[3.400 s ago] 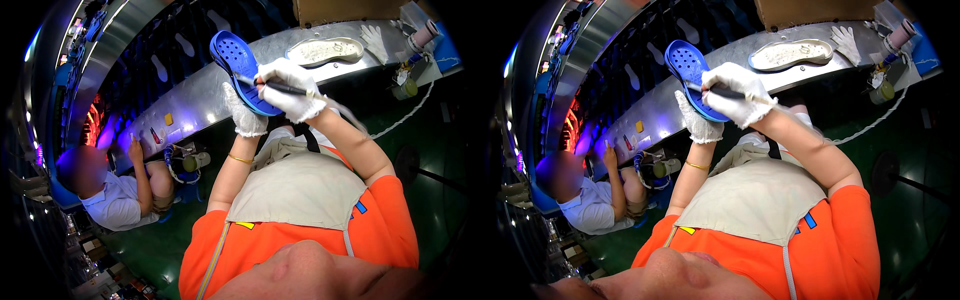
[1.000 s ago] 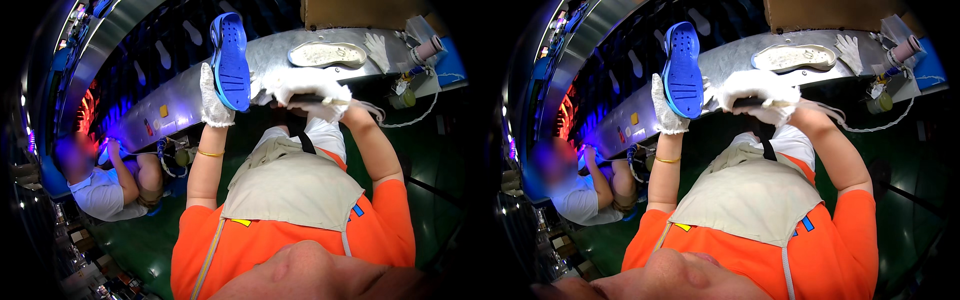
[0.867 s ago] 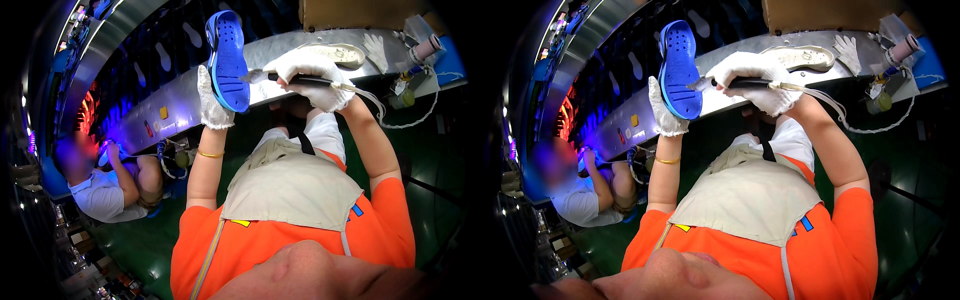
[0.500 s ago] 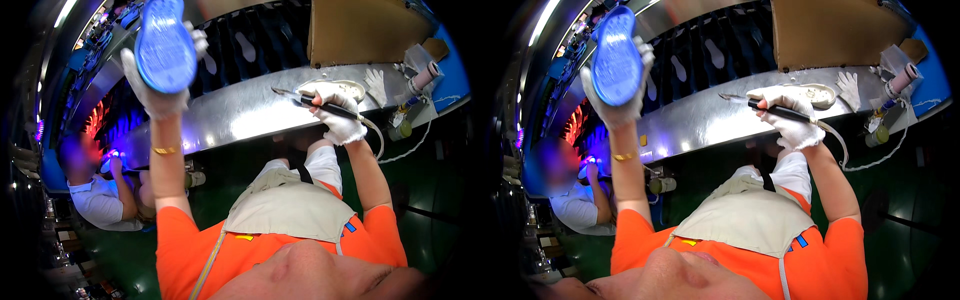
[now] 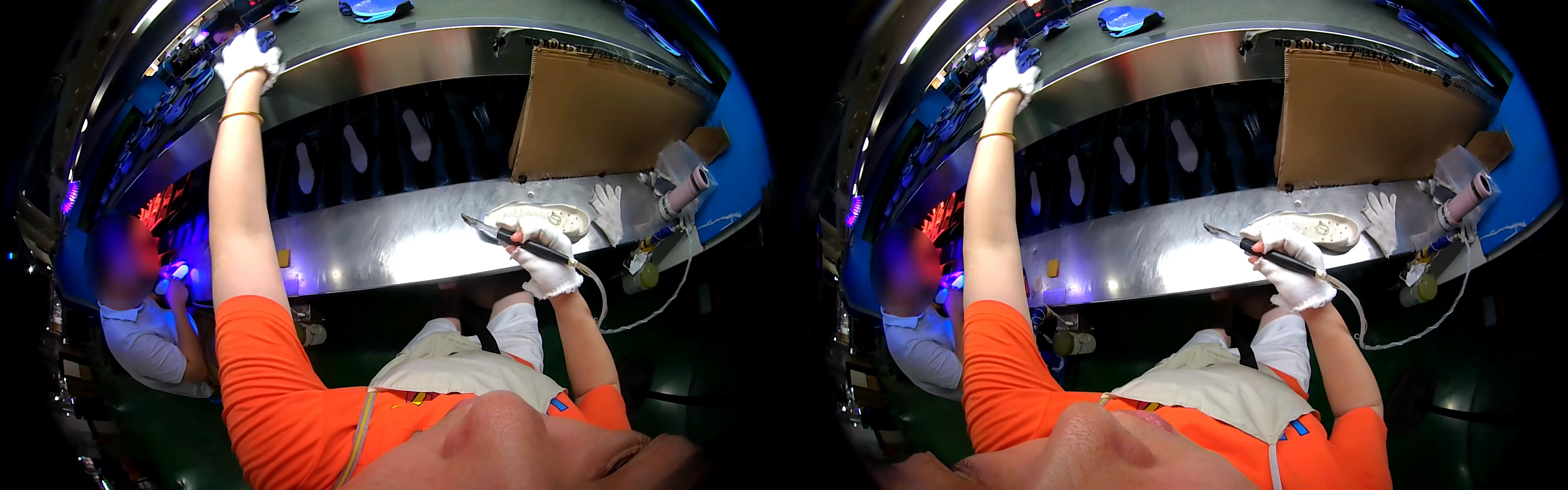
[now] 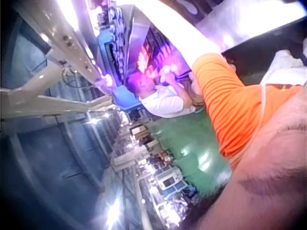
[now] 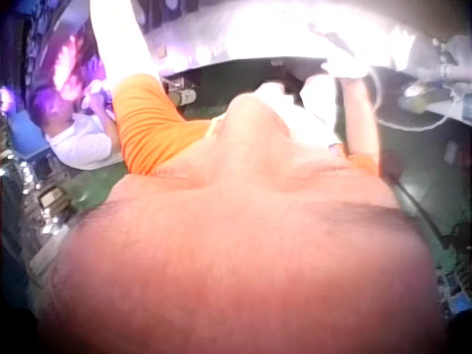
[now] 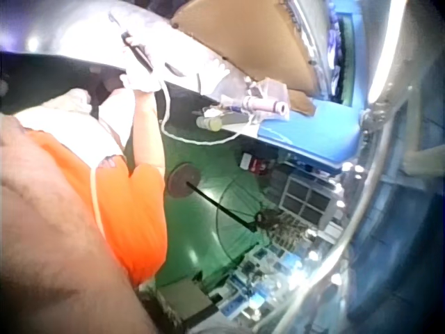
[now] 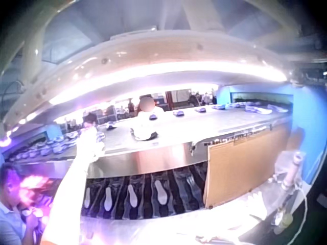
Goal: The person applies adhesive to a blue shoe sole using a brush, meticulously coating the bottom surface and inner rim before placing it on a workspace tray.
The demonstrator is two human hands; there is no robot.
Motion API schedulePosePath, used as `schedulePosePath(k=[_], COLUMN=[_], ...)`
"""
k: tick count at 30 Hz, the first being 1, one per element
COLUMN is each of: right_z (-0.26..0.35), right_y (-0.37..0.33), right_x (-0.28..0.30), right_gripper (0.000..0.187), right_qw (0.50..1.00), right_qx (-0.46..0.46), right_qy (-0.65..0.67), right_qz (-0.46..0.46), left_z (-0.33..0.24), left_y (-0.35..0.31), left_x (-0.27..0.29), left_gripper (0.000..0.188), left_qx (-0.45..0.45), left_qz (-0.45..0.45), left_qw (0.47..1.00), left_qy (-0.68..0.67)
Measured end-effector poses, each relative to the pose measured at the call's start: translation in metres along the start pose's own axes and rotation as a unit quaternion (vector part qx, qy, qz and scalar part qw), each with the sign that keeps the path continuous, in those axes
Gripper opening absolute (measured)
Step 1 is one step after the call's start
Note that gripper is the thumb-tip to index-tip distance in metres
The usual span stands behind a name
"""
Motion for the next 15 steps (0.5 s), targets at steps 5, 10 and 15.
schedulePosePath(k=[5,10,15], right_z=[-0.007,-0.02,-0.021], right_y=[0.006,0.006,0.007], right_x=[-0.01,-0.014,-0.021], right_gripper=[0.017,0.017,0.016], right_qw=[1.0,0.999,0.996], right_qx=[0.009,-0.037,-0.083], right_qy=[-0.012,-0.009,0.013], right_qz=[0.017,0.023,0.027], left_z=[0.028,0.002,-0.011], left_y=[-0.005,-0.021,-0.02], left_x=[-0.019,0.04,0.046], left_gripper=[0.043,0.047,0.063], left_qx=[0.02,-0.027,-0.098], left_qz=[0.073,0.057,0.084], left_qw=[0.995,0.995,0.989], left_qy=[-0.068,-0.073,-0.067])
Point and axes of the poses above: each hand's wrist, its own y-axis towards the middle knuckle, its own x-axis out of the back of the hand, z = x × y, the point moved 9 cm from there along y, towards the middle knuckle, and after that the axes turned 8 degrees about -x, right-handed, at the moved point
